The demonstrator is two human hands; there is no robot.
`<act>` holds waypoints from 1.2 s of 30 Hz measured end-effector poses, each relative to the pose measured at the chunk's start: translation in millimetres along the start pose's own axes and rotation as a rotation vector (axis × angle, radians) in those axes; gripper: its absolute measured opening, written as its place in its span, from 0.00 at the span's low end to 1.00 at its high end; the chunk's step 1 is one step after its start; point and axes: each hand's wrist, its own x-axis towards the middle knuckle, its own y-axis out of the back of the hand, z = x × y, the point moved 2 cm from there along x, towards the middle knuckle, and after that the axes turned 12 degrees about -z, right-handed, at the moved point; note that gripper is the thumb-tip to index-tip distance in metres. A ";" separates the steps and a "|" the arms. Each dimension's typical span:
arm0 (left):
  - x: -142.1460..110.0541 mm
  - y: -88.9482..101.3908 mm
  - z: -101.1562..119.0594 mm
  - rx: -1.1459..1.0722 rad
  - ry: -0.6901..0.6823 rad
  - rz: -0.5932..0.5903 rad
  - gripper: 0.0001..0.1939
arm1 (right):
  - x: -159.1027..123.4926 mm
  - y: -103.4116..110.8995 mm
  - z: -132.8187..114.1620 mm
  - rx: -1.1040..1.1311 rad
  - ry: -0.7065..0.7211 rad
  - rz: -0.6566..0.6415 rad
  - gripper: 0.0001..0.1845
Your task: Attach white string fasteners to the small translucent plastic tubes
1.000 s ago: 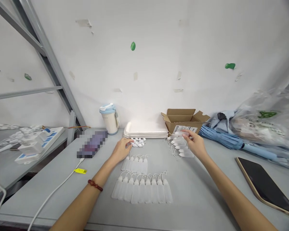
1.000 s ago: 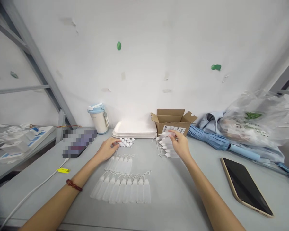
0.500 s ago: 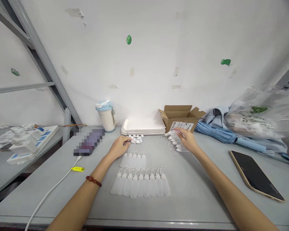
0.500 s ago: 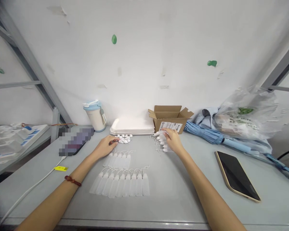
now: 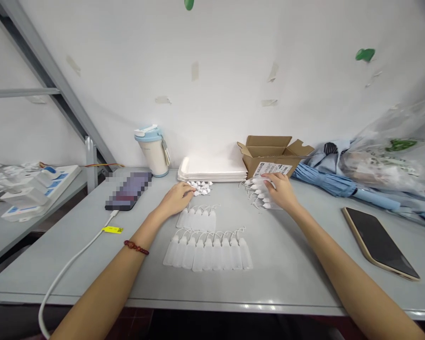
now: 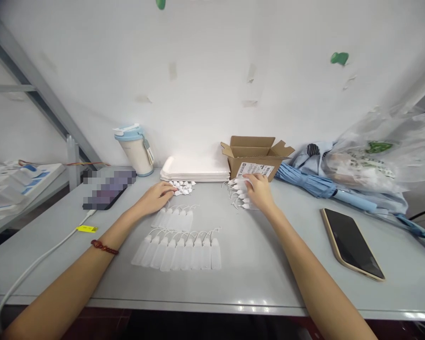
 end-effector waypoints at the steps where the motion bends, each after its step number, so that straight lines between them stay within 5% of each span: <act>1: 0.2 0.0 0.2 0.000 -0.007 0.000 0.18 | -0.3 -1.0 0.5 -0.007 -0.002 0.003 0.18; 16: -0.3 0.8 1.4 -0.024 -0.007 0.031 0.18 | -4.9 -3.5 -6.5 -0.099 -0.031 0.051 0.18; 21: -0.8 3.3 2.2 -0.066 0.023 0.077 0.18 | -7.9 4.8 -30.8 -0.061 0.045 0.052 0.17; 30: -6.2 12.3 13.0 -0.175 0.084 0.221 0.16 | -41.6 17.7 -135.1 0.235 0.437 -0.405 0.16; 36: -6.2 13.8 14.2 -0.262 0.114 0.242 0.13 | -53.7 11.5 -155.3 0.246 0.485 -0.577 0.16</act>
